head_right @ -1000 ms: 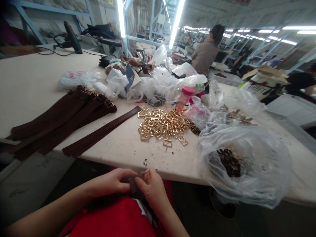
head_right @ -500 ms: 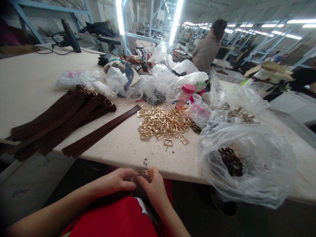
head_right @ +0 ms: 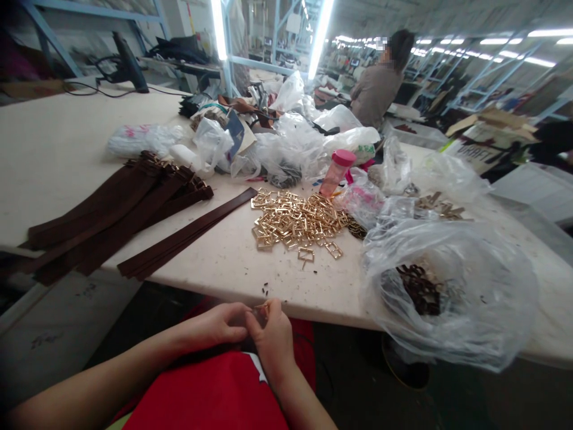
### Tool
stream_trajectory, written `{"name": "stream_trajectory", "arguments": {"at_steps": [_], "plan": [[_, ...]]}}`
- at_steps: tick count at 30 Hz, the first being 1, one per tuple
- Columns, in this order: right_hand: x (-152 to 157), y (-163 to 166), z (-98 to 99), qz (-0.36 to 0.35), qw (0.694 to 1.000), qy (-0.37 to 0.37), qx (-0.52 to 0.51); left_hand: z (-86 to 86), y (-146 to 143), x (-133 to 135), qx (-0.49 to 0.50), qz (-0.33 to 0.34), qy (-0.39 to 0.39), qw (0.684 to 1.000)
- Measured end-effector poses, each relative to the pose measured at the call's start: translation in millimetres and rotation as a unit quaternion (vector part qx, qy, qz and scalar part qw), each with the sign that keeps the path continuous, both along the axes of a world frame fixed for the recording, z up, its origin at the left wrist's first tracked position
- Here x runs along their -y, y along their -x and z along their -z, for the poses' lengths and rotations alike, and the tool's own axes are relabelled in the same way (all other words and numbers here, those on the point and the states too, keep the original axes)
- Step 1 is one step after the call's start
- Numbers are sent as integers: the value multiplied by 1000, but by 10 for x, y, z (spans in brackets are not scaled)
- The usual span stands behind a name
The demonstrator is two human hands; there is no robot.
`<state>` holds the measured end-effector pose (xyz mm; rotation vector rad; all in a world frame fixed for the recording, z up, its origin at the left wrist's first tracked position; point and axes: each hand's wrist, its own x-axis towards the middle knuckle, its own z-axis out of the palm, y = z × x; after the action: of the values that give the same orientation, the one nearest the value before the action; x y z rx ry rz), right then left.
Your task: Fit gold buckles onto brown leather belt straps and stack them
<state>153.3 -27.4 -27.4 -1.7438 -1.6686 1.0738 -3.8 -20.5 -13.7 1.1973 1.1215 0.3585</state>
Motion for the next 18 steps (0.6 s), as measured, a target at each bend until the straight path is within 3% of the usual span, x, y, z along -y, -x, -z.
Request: {"name": "stream_trajectory", "arguments": {"at_steps": [4,8,11,13,18], "plan": [[-20,-73,-21,-8,976,92,-196,-84,31,-8,-14,27,-20,999],[5,-205,-51,-52,879,237,-410,-234,73,-26,27,50,-30,998],[43,-221,-22,-32,829,269,-489,-265,62,-19,78,56,-11,995],[60,-190,14,-14,828,267,-493,-217,42,-2,101,46,7,994],[50,-147,37,-4,910,198,-365,-83,34,20,142,-12,37,989]]}}
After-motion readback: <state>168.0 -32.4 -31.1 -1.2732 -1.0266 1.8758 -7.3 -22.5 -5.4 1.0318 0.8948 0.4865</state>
